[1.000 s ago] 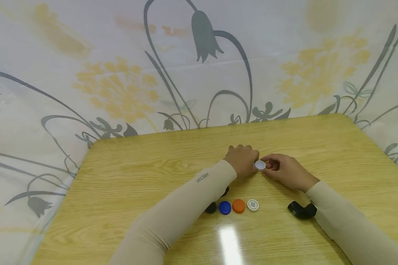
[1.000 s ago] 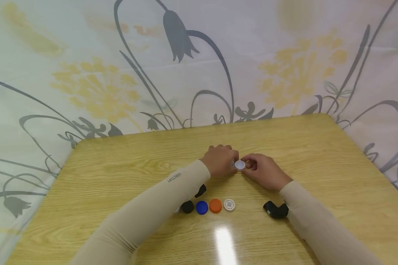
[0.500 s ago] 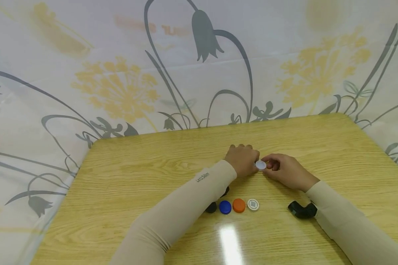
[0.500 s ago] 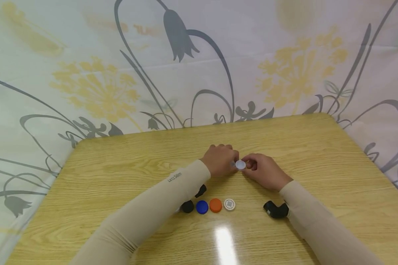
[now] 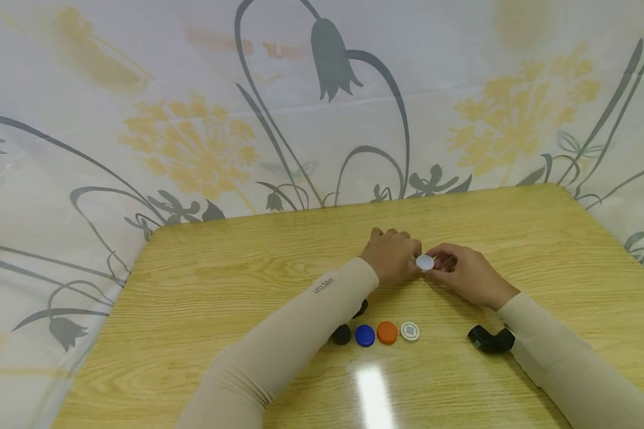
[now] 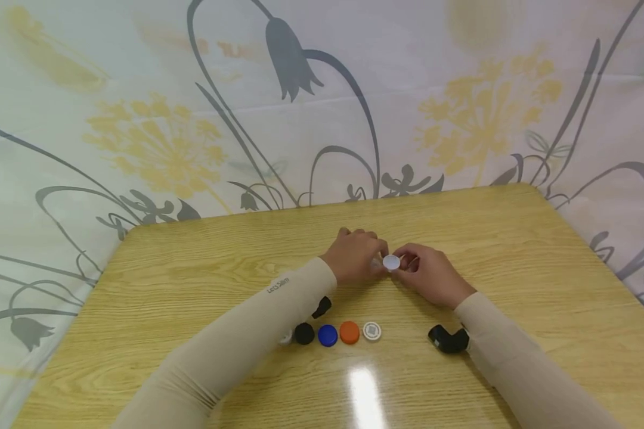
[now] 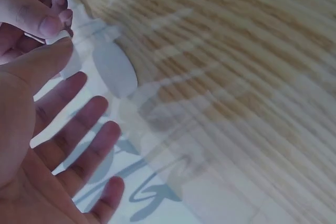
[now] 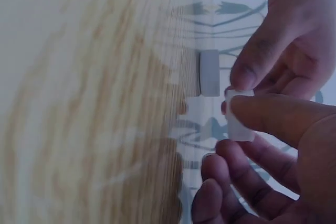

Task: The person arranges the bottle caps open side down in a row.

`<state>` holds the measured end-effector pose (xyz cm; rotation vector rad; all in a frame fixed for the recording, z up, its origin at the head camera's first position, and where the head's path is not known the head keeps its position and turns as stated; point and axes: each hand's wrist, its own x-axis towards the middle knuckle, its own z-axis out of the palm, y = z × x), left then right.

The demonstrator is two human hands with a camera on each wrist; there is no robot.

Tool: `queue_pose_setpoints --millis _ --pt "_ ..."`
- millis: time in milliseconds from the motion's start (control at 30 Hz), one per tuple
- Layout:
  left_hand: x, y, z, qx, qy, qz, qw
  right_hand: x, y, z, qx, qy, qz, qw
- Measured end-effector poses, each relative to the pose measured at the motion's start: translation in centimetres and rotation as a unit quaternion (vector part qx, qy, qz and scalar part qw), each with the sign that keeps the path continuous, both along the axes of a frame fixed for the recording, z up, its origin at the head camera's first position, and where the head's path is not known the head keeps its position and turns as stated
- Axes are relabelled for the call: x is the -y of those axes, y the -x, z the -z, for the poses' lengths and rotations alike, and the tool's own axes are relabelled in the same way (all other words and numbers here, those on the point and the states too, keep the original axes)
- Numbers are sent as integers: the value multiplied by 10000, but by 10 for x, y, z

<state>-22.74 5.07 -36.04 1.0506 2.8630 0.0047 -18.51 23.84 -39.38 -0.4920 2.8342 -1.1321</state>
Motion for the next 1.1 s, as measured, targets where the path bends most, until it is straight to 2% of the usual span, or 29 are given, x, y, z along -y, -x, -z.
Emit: queue_pose_setpoints --millis 133,400,600,767,867,933,1100 --pt "4 2 -4 53 -145 72 9999 0 -3 -5 -148 140 94 9997" --pt "14 2 -14 190 -726 213 9970 3 -5 -15 -454 351 208 9981" --pt "22 1 -18 688 -1272 270 9891 5 -7 -17 -533 410 206 9975" --pt "26 -2 -21 1076 -1722 90 9791 8 -9 -17 -617 426 220 9969" --pt "28 -1 -20 1387 -2102 -65 9677 11 -10 -17 -733 501 215 9958" --pt "30 0 -17 1717 -2455 -162 9539 12 -11 -16 -774 568 201 9952" --pt "35 4 -13 2614 -3296 -603 9052 14 -11 -16 -720 799 112 9941"
